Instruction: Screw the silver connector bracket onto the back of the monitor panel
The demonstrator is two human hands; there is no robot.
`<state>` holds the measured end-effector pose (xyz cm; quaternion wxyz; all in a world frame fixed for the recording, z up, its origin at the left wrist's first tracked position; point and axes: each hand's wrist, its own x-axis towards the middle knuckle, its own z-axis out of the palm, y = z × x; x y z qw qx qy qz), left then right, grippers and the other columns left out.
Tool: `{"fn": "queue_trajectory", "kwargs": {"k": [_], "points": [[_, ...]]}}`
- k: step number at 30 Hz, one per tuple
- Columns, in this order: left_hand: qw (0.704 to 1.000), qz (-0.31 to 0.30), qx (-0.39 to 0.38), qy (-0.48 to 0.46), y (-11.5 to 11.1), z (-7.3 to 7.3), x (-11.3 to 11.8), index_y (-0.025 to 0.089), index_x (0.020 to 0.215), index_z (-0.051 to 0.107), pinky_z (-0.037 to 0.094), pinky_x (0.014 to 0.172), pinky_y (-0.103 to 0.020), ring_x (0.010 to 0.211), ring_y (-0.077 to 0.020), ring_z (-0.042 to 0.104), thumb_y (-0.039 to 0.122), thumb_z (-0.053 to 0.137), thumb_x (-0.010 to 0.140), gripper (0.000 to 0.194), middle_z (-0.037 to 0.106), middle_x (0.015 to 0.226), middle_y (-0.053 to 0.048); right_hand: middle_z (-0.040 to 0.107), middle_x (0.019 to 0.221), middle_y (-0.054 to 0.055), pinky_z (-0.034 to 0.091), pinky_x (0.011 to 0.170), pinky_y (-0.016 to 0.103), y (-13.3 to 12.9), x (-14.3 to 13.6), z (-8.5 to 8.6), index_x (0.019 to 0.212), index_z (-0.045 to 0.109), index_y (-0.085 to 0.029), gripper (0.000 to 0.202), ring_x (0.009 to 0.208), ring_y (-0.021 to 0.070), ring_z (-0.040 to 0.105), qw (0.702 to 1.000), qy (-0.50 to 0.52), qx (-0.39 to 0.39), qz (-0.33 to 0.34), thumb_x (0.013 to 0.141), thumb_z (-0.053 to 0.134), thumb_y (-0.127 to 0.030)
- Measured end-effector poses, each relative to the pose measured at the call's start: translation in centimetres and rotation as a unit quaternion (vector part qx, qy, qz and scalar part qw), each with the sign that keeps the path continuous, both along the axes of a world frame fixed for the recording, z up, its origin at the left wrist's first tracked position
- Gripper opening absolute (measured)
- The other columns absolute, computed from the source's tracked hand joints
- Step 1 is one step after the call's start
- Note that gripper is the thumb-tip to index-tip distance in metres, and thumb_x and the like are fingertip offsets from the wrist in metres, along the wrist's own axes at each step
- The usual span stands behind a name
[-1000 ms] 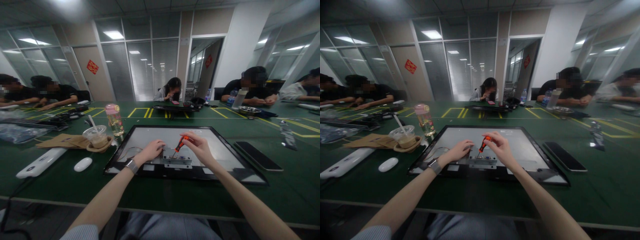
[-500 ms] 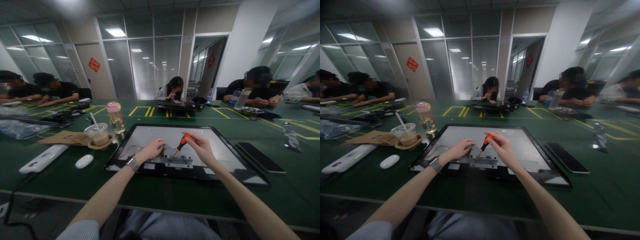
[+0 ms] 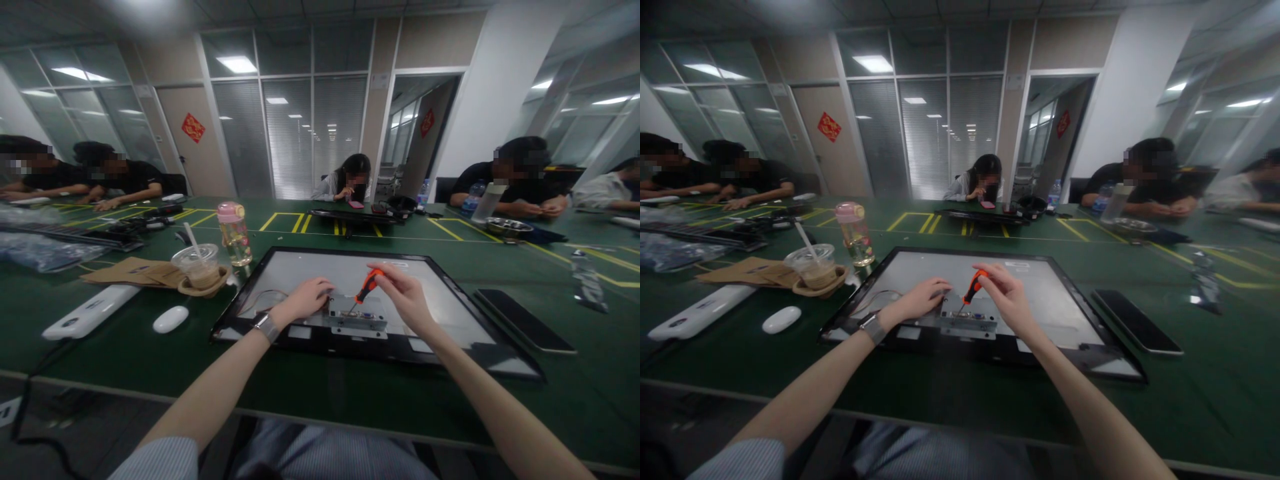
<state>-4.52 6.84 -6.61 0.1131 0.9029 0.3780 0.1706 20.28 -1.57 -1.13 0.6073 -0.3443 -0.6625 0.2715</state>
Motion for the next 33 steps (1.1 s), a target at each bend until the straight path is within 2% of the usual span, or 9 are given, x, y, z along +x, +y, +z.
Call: {"fn": "queue_trajectory", "kwargs": {"k": [3, 6, 10, 13, 15, 19, 23, 28, 33], "points": [[1.0, 0.004, 0.0, 0.002, 0.1, 0.0, 0.1, 0.019, 0.132, 0.065, 0.046, 0.115, -0.042, 0.127, -0.0252, 0.06, 0.017, 0.051, 0.098, 0.037, 0.062, 0.139, -0.01, 0.078, 0.116, 0.007, 0.056, 0.101, 0.049, 0.0, 0.0, -0.1, 0.122, 0.077, -0.03, 0.035, 0.11, 0.0271, 0.073, 0.996, 0.031, -0.036, 0.073, 0.094, 0.068, -0.049], [1.0, -0.006, 0.003, -0.007, 0.1, -0.1, 0.1, 0.02, 0.13, 0.066, 0.047, 0.113, -0.041, 0.126, -0.0242, 0.061, 0.016, 0.05, 0.097, 0.037, 0.063, 0.137, -0.01, 0.079, 0.111, 0.006, 0.058, 0.097, 0.048, 0.1, -0.1, -0.4, 0.119, 0.078, -0.031, 0.034, 0.106, 0.0267, 0.074, 0.992, 0.047, -0.059, 0.105, 0.09, 0.074, -0.047], [1.0, -0.013, 0.012, -0.007, -0.1, 0.0, 0.1, 0.021, 0.129, 0.066, 0.048, 0.112, -0.039, 0.125, -0.0234, 0.061, 0.015, 0.05, 0.097, 0.036, 0.063, 0.135, -0.009, 0.077, 0.102, 0.005, 0.06, 0.084, 0.04, 0.0, -0.2, -0.5, 0.102, 0.082, -0.03, 0.021, 0.094, 0.0243, 0.072, 1.0, 0.002, 0.003, 0.018, 0.086, 0.078, -0.043], [1.0, 0.001, 0.01, 0.005, -0.2, 0.2, 0.2, 0.022, 0.129, 0.066, 0.047, 0.113, -0.038, 0.126, -0.0233, 0.061, 0.016, 0.05, 0.098, 0.035, 0.063, 0.137, -0.008, 0.075, 0.103, 0.006, 0.058, 0.086, 0.042, -0.4, -0.3, -0.2, 0.111, 0.079, -0.029, 0.023, 0.093, 0.0244, 0.072, 0.993, -0.063, 0.075, -0.059, 0.094, 0.068, -0.038], [1.0, 0.008, 0.007, 0.009, -0.2, 0.1, 0.2, 0.022, 0.13, 0.066, 0.046, 0.114, -0.039, 0.127, -0.0238, 0.06, 0.018, 0.05, 0.099, 0.035, 0.062, 0.139, -0.008, 0.076, 0.11, 0.007, 0.056, 0.094, 0.045, -0.7, -0.5, -0.1, 0.12, 0.076, -0.029, 0.027, 0.102, 0.026, 0.072, 0.992, -0.077, 0.088, -0.051, 0.098, 0.06, -0.036], [1.0, 0.001, 0.012, 0.014, 0.0, -0.1, 0.1, 0.021, 0.133, 0.064, 0.046, 0.115, -0.04, 0.128, -0.0243, 0.059, 0.018, 0.05, 0.099, 0.036, 0.061, 0.14, -0.009, 0.078, 0.106, 0.006, 0.058, 0.092, 0.045, -0.9, -0.8, -0.2, 0.12, 0.075, -0.03, 0.027, 0.098, 0.025, 0.074, 0.999, -0.02, 0.024, 0.015, 0.097, 0.062, -0.036], [1.0, -0.008, 0.016, 0.014, 0.3, -0.5, 0.0, 0.023, 0.133, 0.063, 0.047, 0.113, -0.038, 0.127, -0.0224, 0.059, 0.018, 0.049, 0.1, 0.036, 0.061, 0.139, -0.008, 0.072, 0.093, 0.004, 0.059, 0.075, 0.037, -0.6, -0.8, -0.3, 0.096, 0.081, -0.028, 0.017, 0.086, 0.0224, 0.07, 1.0, 0.026, 0.002, -0.005, 0.083, 0.079, -0.038], [1.0, -0.005, 0.016, 0.017, 0.1, -0.3, 0.0, 0.023, 0.133, 0.063, 0.047, 0.114, -0.039, 0.128, -0.0224, 0.059, 0.019, 0.049, 0.101, 0.035, 0.061, 0.139, -0.008, 0.07, 0.087, 0.003, 0.057, 0.08, 0.038, -0.2, -0.6, -0.2, 0.082, 0.08, -0.028, 0.017, 0.085, 0.0211, 0.066, 0.996, 0.079, -0.033, 0.005, 0.081, 0.081, -0.044], [1.0, -0.002, 0.023, 0.017, -0.2, 0.0, 0.2, 0.021, 0.132, 0.064, 0.048, 0.113, -0.04, 0.126, -0.0233, 0.061, 0.018, 0.049, 0.1, 0.035, 0.062, 0.138, -0.009, 0.078, 0.095, 0.006, 0.055, 0.094, 0.045, -0.2, -0.5, 0.1, 0.1, 0.081, -0.029, 0.032, 0.095, 0.0247, 0.071, 0.98, 0.13, -0.111, 0.1, 0.08, 0.082, -0.053]]}}
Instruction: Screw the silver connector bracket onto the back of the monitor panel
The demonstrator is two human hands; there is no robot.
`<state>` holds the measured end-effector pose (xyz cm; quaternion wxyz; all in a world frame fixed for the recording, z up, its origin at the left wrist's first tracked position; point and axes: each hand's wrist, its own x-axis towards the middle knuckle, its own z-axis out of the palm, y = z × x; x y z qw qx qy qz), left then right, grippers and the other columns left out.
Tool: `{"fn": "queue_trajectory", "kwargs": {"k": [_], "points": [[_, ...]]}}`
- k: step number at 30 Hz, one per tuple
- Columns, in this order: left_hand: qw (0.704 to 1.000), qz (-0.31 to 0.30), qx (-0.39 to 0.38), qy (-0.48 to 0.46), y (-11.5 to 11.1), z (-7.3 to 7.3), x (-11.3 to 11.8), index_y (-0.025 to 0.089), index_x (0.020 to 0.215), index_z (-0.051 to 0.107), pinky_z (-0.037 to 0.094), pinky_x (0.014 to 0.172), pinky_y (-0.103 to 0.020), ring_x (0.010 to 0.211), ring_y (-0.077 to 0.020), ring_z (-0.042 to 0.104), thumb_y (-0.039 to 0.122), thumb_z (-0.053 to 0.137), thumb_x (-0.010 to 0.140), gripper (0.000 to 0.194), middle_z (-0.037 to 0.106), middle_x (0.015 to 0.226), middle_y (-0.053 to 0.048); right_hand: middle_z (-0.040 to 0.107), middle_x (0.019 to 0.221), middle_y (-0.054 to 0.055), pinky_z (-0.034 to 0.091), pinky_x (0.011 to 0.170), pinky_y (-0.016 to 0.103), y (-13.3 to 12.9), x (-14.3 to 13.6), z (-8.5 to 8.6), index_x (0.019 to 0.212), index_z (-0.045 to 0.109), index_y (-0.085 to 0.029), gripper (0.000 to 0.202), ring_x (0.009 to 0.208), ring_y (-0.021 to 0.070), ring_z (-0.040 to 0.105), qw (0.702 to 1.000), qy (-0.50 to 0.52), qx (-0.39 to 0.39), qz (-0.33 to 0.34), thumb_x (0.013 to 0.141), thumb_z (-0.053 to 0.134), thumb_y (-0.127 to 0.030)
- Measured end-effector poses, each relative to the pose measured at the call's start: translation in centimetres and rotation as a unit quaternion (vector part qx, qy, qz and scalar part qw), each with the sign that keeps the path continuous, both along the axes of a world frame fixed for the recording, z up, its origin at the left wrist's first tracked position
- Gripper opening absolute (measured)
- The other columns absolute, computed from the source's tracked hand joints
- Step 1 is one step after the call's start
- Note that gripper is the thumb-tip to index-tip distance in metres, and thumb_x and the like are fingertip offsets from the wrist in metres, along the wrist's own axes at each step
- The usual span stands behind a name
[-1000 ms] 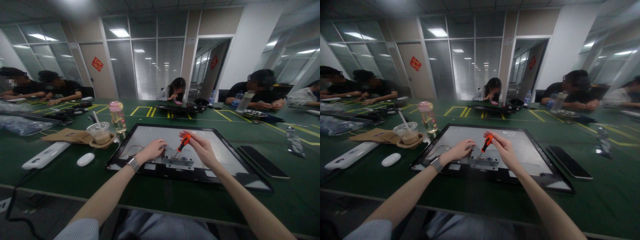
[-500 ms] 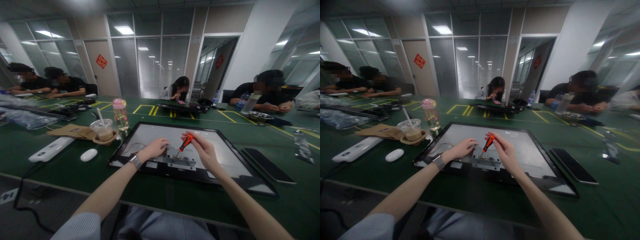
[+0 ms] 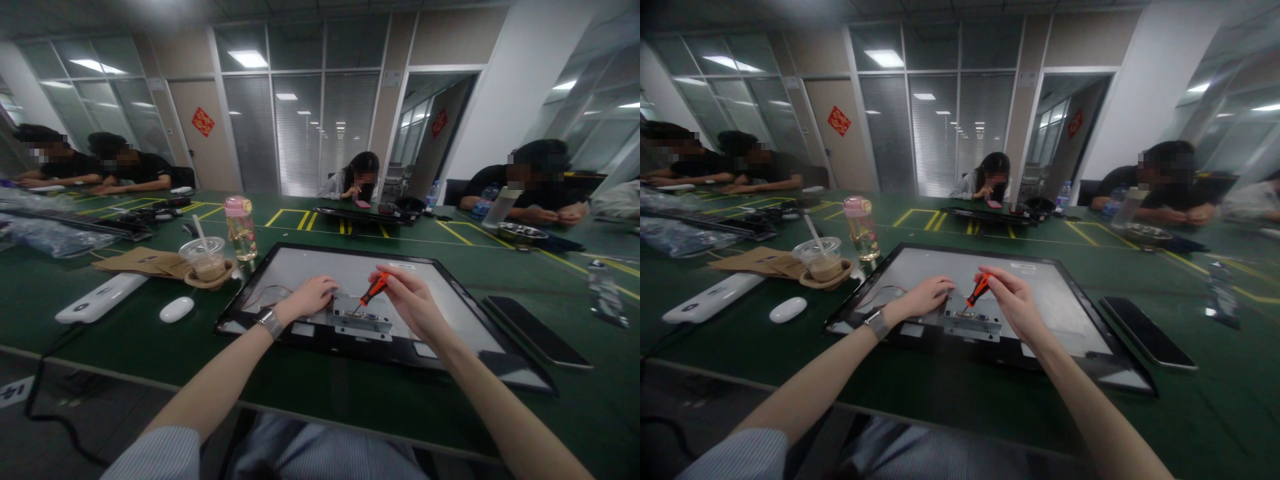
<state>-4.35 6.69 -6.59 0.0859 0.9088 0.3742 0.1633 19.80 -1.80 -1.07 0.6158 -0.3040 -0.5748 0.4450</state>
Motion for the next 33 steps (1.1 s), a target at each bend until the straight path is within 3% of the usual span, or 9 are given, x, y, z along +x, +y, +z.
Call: {"fn": "queue_trajectory", "kwargs": {"k": [2, 5, 8, 10, 15, 22, 28, 33], "points": [[1.0, -0.001, 0.004, -0.001, -0.05, 0.08, 0.06, 0.02, 0.131, 0.065, 0.048, 0.112, -0.039, 0.124, -0.0231, 0.061, 0.016, 0.049, 0.099, 0.036, 0.063, 0.137, -0.009, 0.079, 0.099, 0.006, 0.054, 0.097, 0.047, -0.01, -0.04, -0.01, 0.104, 0.079, -0.03, 0.032, 0.1, 0.0258, 0.072, 1.0, -0.002, 0.008, 0.009, 0.084, 0.078, -0.055], [1.0, -0.004, 0.002, -0.002, -0.11, 0.2, 0.07, 0.021, 0.13, 0.065, 0.048, 0.111, -0.038, 0.124, -0.0224, 0.062, 0.015, 0.049, 0.099, 0.036, 0.064, 0.135, -0.008, 0.078, 0.103, 0.005, 0.052, 0.1, 0.047, 0.09, 0.03, -0.2, 0.1, 0.079, -0.031, 0.028, 0.102, 0.0255, 0.07, 0.997, -0.047, 0.046, -0.028, 0.09, 0.071, -0.055], [1.0, -0.005, 0.004, -0.002, -0.19, 0.35, 0.05, 0.021, 0.13, 0.065, 0.048, 0.111, -0.038, 0.124, -0.0223, 0.061, 0.016, 0.049, 0.099, 0.035, 0.063, 0.135, -0.009, 0.075, 0.103, 0.003, 0.053, 0.097, 0.045, 0.12, 0.16, -0.36, 0.093, 0.08, -0.031, 0.025, 0.101, 0.0248, 0.069, 0.995, -0.064, 0.063, -0.049, 0.085, 0.077, -0.054], [1.0, -0.003, 0.002, 0.001, -0.26, 0.45, 0.07, 0.02, 0.13, 0.065, 0.048, 0.111, -0.037, 0.124, -0.0226, 0.061, 0.016, 0.048, 0.099, 0.035, 0.063, 0.136, -0.009, 0.074, 0.099, 0.003, 0.055, 0.094, 0.044, 0.01, 0.14, -0.3, 0.092, 0.08, -0.031, 0.026, 0.097, 0.0241, 0.07, 0.998, -0.046, 0.043, -0.027, 0.081, 0.081, -0.055], [1.0, 0.003, -0.009, 0.004, -0.33, 0.55, 0.13, 0.022, 0.13, 0.065, 0.048, 0.112, -0.038, 0.124, -0.0218, 0.061, 0.016, 0.048, 0.099, 0.036, 0.062, 0.137, -0.008, 0.079, 0.103, 0.005, 0.054, 0.1, 0.045, -0.41, -0.4, 0.13, 0.113, 0.078, -0.032, 0.036, 0.103, 0.024, 0.072, 0.999, -0.015, -0.002, 0.029, 0.085, 0.078, -0.054], [1.0, 0.0, -0.006, 0.003, -0.24, 0.36, 0.06, 0.021, 0.131, 0.065, 0.048, 0.112, -0.038, 0.125, -0.0226, 0.061, 0.016, 0.048, 0.099, 0.036, 0.062, 0.137, -0.009, 0.077, 0.103, 0.004, 0.057, 0.093, 0.044, -0.43, -0.42, 0.23, 0.09, 0.081, -0.031, 0.027, 0.099, 0.0249, 0.073, 1.0, -0.01, 0.01, 0.01, 0.079, 0.083, -0.055], [1.0, 0.005, -0.007, 0.01, -0.45, 0.67, 0.15, 0.021, 0.132, 0.065, 0.048, 0.112, -0.039, 0.125, -0.0234, 0.061, 0.016, 0.048, 0.099, 0.037, 0.062, 0.138, -0.01, 0.079, 0.102, 0.005, 0.053, 0.102, 0.048, -0.33, -0.15, 0.29, 0.109, 0.078, -0.031, 0.035, 0.104, 0.0258, 0.072, 1.0, -0.009, -0.006, 0.014, 0.083, 0.079, -0.054], [1.0, -0.001, -0.011, 0.007, -0.56, 0.87, 0.16, 0.019, 0.132, 0.065, 0.047, 0.113, -0.038, 0.125, -0.0236, 0.061, 0.016, 0.049, 0.098, 0.037, 0.062, 0.137, -0.01, 0.076, 0.105, 0.005, 0.054, 0.098, 0.048, -0.17, -0.33, 0.16, 0.096, 0.079, -0.031, 0.024, 0.105, 0.0261, 0.071, 0.999, -0.016, 0.03, 0.006, 0.087, 0.075, -0.053]]}}
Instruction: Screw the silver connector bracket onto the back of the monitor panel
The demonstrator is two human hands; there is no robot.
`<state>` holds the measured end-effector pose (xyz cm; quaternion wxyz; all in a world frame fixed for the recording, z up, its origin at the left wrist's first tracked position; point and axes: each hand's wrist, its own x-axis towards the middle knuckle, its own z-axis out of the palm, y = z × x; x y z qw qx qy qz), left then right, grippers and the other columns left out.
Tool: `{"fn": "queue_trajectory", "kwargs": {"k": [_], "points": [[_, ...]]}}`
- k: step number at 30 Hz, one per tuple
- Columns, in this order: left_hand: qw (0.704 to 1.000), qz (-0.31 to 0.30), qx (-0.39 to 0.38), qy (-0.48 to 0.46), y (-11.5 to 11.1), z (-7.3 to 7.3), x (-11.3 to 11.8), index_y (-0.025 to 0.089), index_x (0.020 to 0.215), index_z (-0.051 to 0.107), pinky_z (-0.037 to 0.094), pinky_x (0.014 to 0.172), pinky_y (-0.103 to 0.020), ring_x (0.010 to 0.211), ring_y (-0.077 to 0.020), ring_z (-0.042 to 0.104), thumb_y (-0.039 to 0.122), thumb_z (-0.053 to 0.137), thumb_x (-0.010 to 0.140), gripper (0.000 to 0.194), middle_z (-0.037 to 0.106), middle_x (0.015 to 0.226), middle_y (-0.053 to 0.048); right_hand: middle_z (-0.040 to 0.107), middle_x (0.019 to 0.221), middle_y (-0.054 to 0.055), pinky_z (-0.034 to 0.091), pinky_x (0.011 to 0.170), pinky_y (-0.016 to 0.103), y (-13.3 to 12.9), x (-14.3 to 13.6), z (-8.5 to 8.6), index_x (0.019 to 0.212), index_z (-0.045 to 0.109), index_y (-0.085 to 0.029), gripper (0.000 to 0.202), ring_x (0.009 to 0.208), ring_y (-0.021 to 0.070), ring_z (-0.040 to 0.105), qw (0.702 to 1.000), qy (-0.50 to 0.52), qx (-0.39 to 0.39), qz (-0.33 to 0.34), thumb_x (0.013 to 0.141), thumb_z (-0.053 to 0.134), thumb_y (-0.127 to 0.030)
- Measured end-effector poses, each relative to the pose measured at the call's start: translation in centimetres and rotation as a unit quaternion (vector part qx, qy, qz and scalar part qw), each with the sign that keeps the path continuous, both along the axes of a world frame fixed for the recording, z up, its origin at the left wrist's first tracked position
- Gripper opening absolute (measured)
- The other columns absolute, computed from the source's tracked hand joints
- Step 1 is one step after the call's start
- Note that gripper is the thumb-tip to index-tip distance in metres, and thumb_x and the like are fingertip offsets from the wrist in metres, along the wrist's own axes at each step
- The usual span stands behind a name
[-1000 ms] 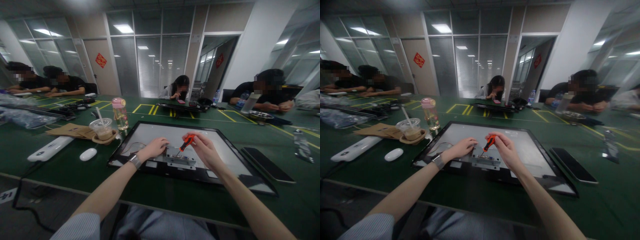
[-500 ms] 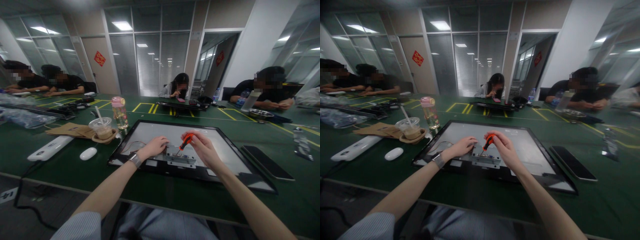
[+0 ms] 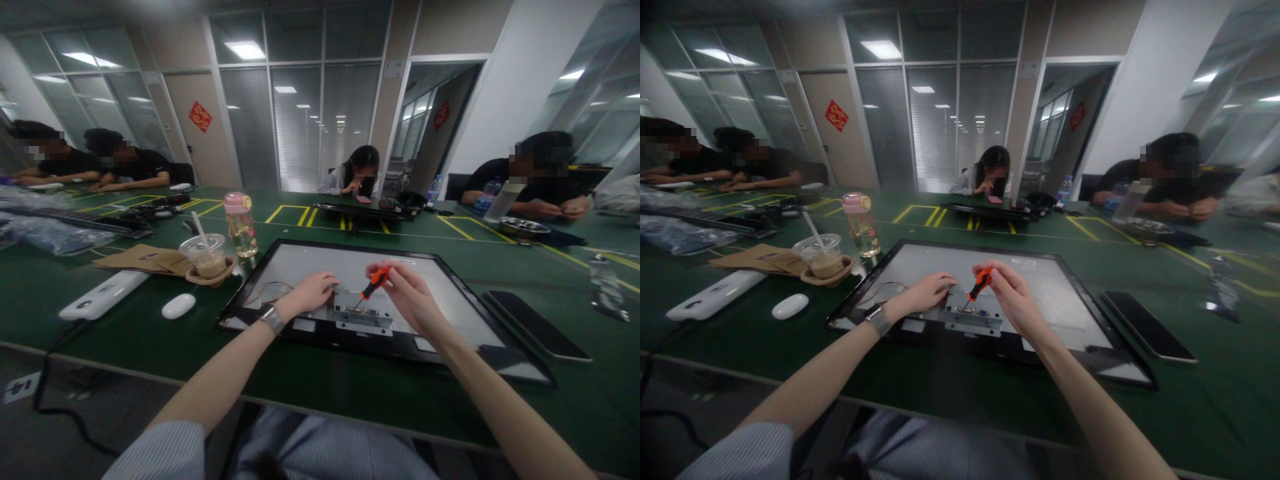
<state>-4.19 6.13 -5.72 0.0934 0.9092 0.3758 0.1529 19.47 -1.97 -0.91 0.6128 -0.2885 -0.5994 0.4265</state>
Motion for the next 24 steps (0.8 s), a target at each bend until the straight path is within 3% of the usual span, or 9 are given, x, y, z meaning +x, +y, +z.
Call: {"fn": "queue_trajectory", "kwargs": {"k": [5, 9, 11, 14, 19, 24], "points": [[1.0, 0.001, 0.006, 0.003, 0.2, -0.29, -0.04, 0.019, 0.133, 0.064, 0.046, 0.114, -0.039, 0.127, -0.0234, 0.06, 0.015, 0.047, 0.099, 0.037, 0.062, 0.138, -0.01, 0.071, 0.1, 0.004, 0.057, 0.09, 0.043, 0.12, 0.19, -0.66, 0.092, 0.082, -0.031, 0.017, 0.099, 0.0246, 0.07, 0.993, -0.046, 0.061, -0.092, 0.083, 0.081, -0.045], [1.0, 0.002, 0.008, 0.006, 0.08, -0.13, -0.04, 0.02, 0.132, 0.064, 0.047, 0.113, -0.039, 0.125, -0.0234, 0.061, 0.017, 0.047, 0.1, 0.036, 0.062, 0.138, -0.01, 0.076, 0.111, 0.004, 0.054, 0.101, 0.046, 0.2, 0.41, -1.04, 0.119, 0.076, -0.032, 0.03, 0.106, 0.0239, 0.071, 0.996, -0.054, 0.036, -0.067, 0.091, 0.073, -0.044], [1.0, 0.001, 0.006, 0.009, 0.02, -0.04, -0.06, 0.019, 0.132, 0.064, 0.047, 0.112, -0.039, 0.125, -0.0237, 0.061, 0.018, 0.047, 0.1, 0.036, 0.062, 0.138, -0.01, 0.078, 0.115, 0.004, 0.051, 0.106, 0.047, 0.2, 0.39, -1.04, 0.124, 0.073, -0.033, 0.032, 0.111, 0.0239, 0.071, 0.997, -0.051, 0.029, -0.053, 0.094, 0.069, -0.045], [1.0, -0.001, 0.005, 0.004, 0.09, -0.16, -0.15, 0.02, 0.133, 0.064, 0.047, 0.113, -0.039, 0.126, -0.0233, 0.06, 0.017, 0.047, 0.1, 0.037, 0.062, 0.138, -0.01, 0.079, 0.114, 0.005, 0.05, 0.106, 0.048, 0.06, 0.26, -0.79, 0.115, 0.076, -0.031, 0.027, 0.112, 0.0255, 0.07, 0.994, -0.073, 0.043, -0.07, 0.096, 0.066, -0.047], [1.0, -0.002, 0.008, 0.006, 0.4, -0.63, -0.29, 0.021, 0.135, 0.063, 0.046, 0.113, -0.039, 0.128, -0.0235, 0.059, 0.019, 0.046, 0.101, 0.037, 0.06, 0.14, -0.01, 0.076, 0.101, 0.006, 0.056, 0.092, 0.046, -0.16, 0.23, -0.35, 0.093, 0.082, -0.029, 0.021, 0.097, 0.0264, 0.07, 0.972, -0.11, 0.08, -0.193, 0.085, 0.077, -0.048], [1.0, 0.0, 0.007, 0.008, 0.3, -0.51, -0.17, 0.02, 0.135, 0.062, 0.046, 0.114, -0.04, 0.127, -0.0235, 0.059, 0.02, 0.047, 0.102, 0.036, 0.06, 0.14, -0.01, 0.079, 0.104, 0.004, 0.055, 0.099, 0.049, -0.02, 0.35, -0.71, 0.115, 0.078, -0.03, 0.03, 0.099, 0.0253, 0.073, 0.985, -0.08, 0.049, -0.146, 0.09, 0.073, -0.046]]}}
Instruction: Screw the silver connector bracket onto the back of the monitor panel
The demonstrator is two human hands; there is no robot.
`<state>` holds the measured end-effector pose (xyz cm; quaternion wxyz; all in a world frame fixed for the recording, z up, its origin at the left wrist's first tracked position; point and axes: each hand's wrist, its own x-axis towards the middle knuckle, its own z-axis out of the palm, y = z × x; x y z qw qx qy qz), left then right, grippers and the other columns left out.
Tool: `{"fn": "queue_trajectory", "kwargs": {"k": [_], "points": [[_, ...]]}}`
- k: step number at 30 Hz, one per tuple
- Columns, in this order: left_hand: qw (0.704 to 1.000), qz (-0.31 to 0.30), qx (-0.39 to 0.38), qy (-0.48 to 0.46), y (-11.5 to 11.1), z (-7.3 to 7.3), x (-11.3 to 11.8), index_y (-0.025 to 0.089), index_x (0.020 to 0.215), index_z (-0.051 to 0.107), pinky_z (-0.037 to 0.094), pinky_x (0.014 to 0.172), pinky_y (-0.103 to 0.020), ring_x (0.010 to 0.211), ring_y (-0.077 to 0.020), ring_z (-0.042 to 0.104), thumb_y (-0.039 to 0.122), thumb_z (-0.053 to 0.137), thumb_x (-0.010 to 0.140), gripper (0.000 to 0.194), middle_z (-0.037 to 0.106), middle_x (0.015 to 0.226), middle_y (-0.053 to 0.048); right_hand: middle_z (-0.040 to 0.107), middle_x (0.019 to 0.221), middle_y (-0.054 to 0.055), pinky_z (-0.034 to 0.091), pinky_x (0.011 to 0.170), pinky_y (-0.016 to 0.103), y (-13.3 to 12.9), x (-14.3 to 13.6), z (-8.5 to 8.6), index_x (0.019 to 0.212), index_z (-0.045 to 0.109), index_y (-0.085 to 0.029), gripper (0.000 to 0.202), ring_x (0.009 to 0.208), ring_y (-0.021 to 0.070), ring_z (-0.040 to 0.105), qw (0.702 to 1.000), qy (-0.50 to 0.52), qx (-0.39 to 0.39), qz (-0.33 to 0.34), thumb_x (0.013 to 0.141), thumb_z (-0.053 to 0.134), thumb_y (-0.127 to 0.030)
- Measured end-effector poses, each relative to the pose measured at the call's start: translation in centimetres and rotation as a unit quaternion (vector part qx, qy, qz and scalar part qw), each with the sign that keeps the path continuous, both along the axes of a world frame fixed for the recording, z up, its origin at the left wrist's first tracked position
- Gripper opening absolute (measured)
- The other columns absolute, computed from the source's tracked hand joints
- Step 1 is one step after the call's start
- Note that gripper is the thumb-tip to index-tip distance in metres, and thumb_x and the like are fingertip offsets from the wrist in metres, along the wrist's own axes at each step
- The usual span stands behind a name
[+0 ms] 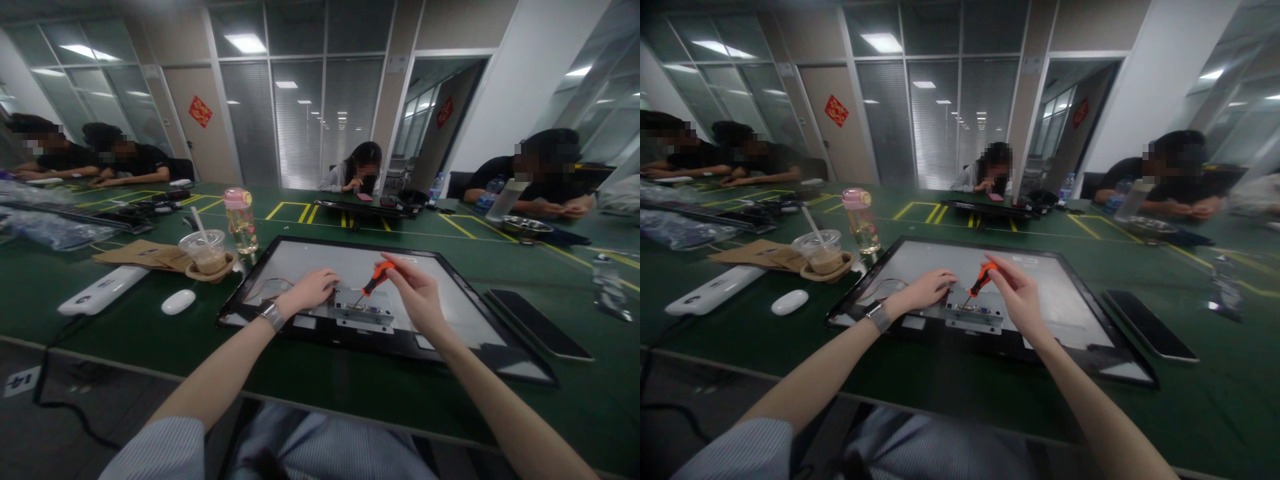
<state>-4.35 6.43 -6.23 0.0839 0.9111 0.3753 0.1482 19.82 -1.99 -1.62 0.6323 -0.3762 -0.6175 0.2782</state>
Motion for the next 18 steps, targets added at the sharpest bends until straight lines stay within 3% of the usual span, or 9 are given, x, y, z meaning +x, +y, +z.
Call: {"fn": "queue_trajectory", "kwargs": {"k": [3, 9, 14, 18], "points": [[1.0, 0.002, 0.006, 0.003, -0.09, 0.16, 0.11, 0.019, 0.134, 0.063, 0.046, 0.114, -0.04, 0.127, -0.0247, 0.06, 0.019, 0.048, 0.101, 0.036, 0.061, 0.139, -0.011, 0.08, 0.107, 0.004, 0.051, 0.105, 0.051, -0.01, -0.02, -0.15, 0.121, 0.075, -0.031, 0.031, 0.107, 0.0254, 0.072, 0.999, -0.003, -0.005, 0.046, 0.095, 0.067, -0.046], [1.0, -0.005, 0.009, -0.007, -0.08, 0.11, 0.12, 0.021, 0.133, 0.064, 0.048, 0.113, -0.04, 0.125, -0.0242, 0.061, 0.016, 0.047, 0.1, 0.037, 0.061, 0.139, -0.01, 0.076, 0.099, 0.004, 0.057, 0.094, 0.046, 0.22, 0.02, 0.02, 0.092, 0.079, -0.03, 0.022, 0.095, 0.0243, 0.072, 0.995, 0.063, -0.038, 0.07, 0.082, 0.081, -0.049], [1.0, 0.001, 0.008, -0.004, -0.05, 0.01, 0.11, 0.021, 0.134, 0.064, 0.047, 0.113, -0.041, 0.126, -0.0253, 0.06, 0.018, 0.048, 0.1, 0.037, 0.062, 0.139, -0.01, 0.079, 0.101, 0.004, 0.054, 0.1, 0.049, 0.36, -0.03, 0.18, 0.11, 0.076, -0.031, 0.031, 0.1, 0.0246, 0.072, 0.992, 0.07, -0.054, 0.091, 0.087, 0.076, -0.052], [1.0, -0.001, 0.009, 0.001, -0.07, 0.12, 0.14, 0.018, 0.134, 0.064, 0.048, 0.113, -0.04, 0.125, -0.0255, 0.061, 0.018, 0.048, 0.1, 0.037, 0.062, 0.138, -0.011, 0.079, 0.104, 0.004, 0.052, 0.102, 0.049, 0.25, -0.29, 0.16, 0.105, 0.077, -0.031, 0.029, 0.104, 0.0249, 0.071, 0.992, 0.073, -0.038, 0.094, 0.087, 0.074, -0.054]]}}
